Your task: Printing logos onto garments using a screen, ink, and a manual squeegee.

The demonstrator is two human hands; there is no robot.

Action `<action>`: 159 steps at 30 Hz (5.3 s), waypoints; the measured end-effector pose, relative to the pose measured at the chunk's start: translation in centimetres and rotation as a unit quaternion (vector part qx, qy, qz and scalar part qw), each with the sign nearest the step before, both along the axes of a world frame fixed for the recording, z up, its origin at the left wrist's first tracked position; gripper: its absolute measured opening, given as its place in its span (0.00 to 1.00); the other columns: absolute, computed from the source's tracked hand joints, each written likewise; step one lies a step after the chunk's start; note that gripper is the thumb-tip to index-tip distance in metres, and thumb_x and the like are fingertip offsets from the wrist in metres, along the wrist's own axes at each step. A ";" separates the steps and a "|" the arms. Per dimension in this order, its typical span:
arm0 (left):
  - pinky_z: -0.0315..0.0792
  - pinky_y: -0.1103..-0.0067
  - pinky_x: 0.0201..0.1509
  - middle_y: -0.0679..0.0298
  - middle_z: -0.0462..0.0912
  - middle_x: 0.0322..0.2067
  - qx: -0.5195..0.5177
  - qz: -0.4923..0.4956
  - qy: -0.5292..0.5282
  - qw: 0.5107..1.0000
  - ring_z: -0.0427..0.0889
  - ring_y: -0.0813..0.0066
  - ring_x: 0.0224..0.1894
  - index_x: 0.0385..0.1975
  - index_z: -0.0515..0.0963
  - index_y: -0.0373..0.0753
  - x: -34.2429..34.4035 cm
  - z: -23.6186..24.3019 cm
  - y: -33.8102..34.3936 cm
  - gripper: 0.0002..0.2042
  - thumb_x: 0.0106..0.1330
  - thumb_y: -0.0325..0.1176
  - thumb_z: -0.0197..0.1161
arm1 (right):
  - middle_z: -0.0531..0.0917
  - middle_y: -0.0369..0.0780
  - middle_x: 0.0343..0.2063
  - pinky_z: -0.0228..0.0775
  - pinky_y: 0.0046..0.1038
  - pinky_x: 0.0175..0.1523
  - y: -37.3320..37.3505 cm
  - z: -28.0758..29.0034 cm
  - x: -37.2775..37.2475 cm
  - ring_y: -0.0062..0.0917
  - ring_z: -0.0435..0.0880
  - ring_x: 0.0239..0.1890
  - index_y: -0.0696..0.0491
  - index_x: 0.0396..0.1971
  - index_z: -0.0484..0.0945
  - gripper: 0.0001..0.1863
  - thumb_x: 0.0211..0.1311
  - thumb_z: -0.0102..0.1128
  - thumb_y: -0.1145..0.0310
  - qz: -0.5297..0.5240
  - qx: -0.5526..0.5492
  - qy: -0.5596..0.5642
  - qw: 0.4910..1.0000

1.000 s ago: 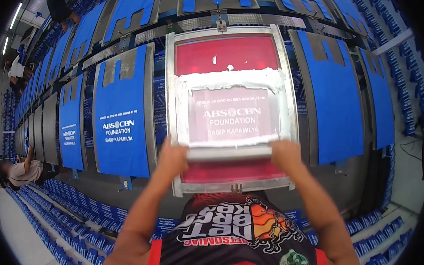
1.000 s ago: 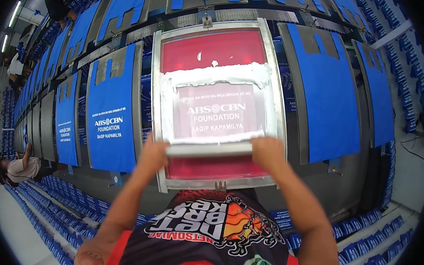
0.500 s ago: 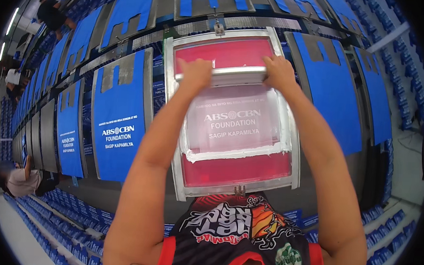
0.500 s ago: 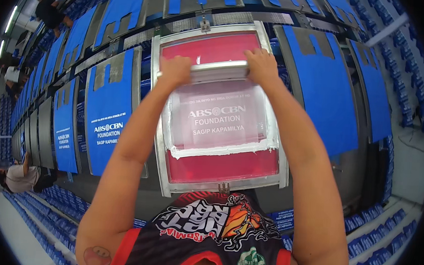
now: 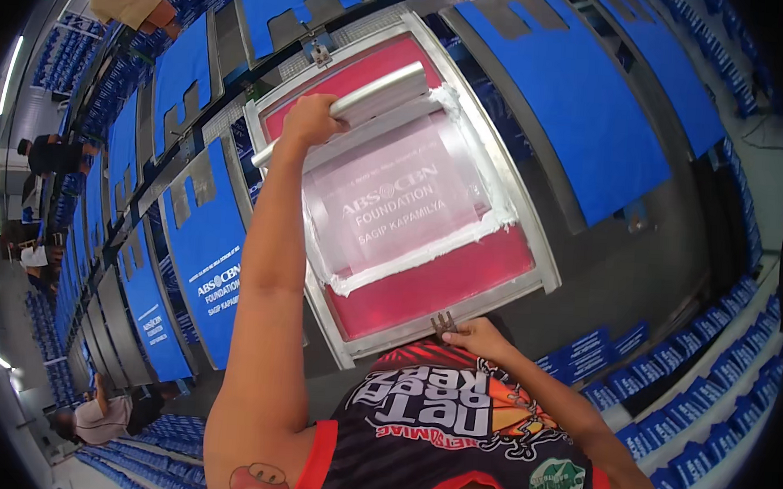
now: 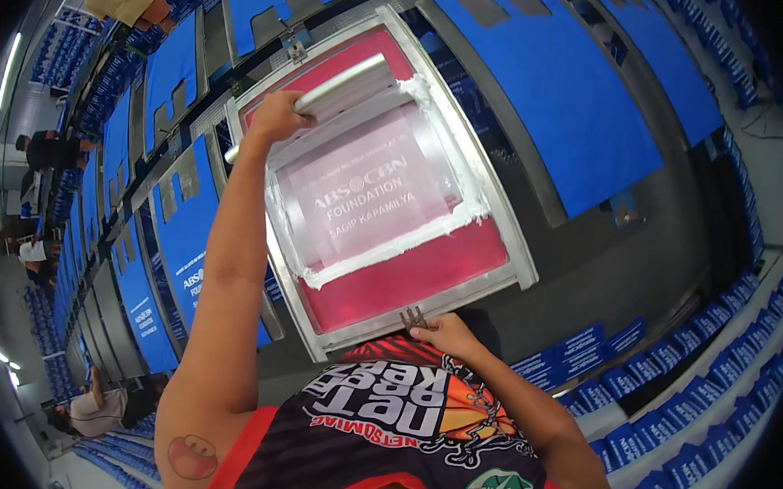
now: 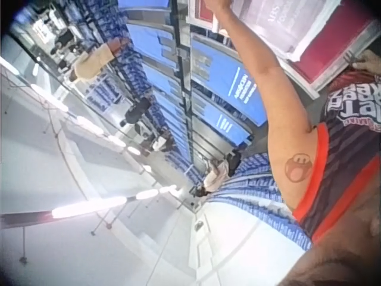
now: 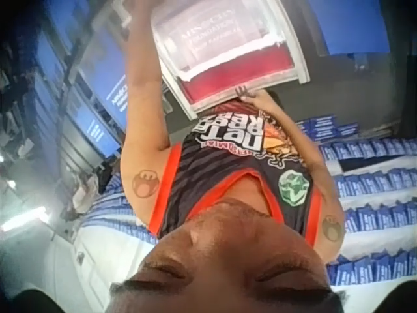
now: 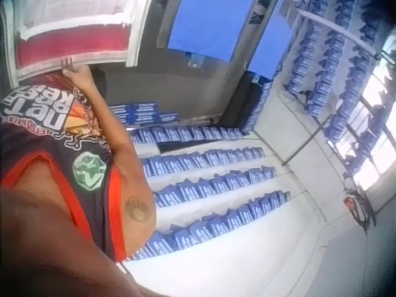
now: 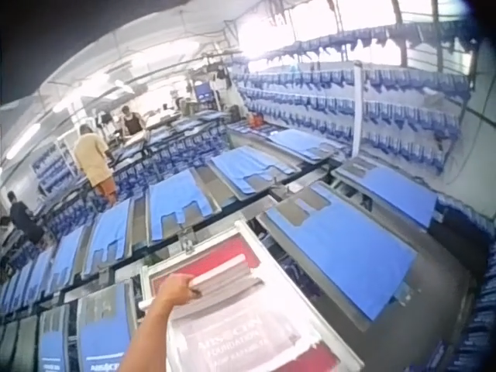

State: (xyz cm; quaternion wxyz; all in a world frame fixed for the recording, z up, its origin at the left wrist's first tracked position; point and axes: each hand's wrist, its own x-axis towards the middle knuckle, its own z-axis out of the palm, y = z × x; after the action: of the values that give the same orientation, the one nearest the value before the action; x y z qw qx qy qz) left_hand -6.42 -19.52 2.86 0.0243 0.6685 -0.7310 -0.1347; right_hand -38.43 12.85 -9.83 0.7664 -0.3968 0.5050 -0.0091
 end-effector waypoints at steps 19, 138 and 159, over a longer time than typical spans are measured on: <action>0.73 0.69 0.47 0.56 0.84 0.36 0.024 -0.025 -0.047 0.998 0.82 0.59 0.42 0.41 0.82 0.44 0.7 0.4 -1.4 0.24 0.42 0.43 0.74 | 0.86 0.40 0.23 0.74 0.21 0.34 0.8 7.1 -0.8 0.18 0.84 0.25 0.60 0.32 0.83 0.12 0.60 0.59 0.65 -0.056 -0.135 -0.012 0.989; 0.74 0.67 0.31 0.63 0.81 0.27 -0.137 -0.057 -0.018 0.989 0.78 0.60 0.33 0.36 0.77 0.46 -46.7 -3.9 2.5 0.13 0.50 0.24 0.56 | 0.83 0.47 0.22 0.72 0.29 0.35 -18.2 -1.3 -38.8 0.31 0.83 0.26 0.58 0.31 0.83 0.17 0.56 0.61 0.56 0.003 -0.277 0.040 0.960; 0.63 0.53 0.58 0.55 0.78 0.20 -0.172 0.062 -0.040 0.982 0.79 0.57 0.28 0.20 0.75 0.40 -40.4 -9.9 10.8 0.04 0.43 0.25 0.60 | 0.81 0.42 0.20 0.75 0.39 0.28 -36.5 2.1 -39.8 0.35 0.83 0.25 0.50 0.20 0.76 0.05 0.52 0.52 0.72 0.225 -0.724 0.238 0.607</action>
State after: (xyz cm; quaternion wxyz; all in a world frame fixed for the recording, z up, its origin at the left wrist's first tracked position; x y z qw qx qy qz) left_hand -46.81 -8.77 -7.05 0.1175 0.7034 -0.7006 0.0219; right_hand -78.22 -23.66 -7.74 0.0591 -0.9116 0.3932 -0.1044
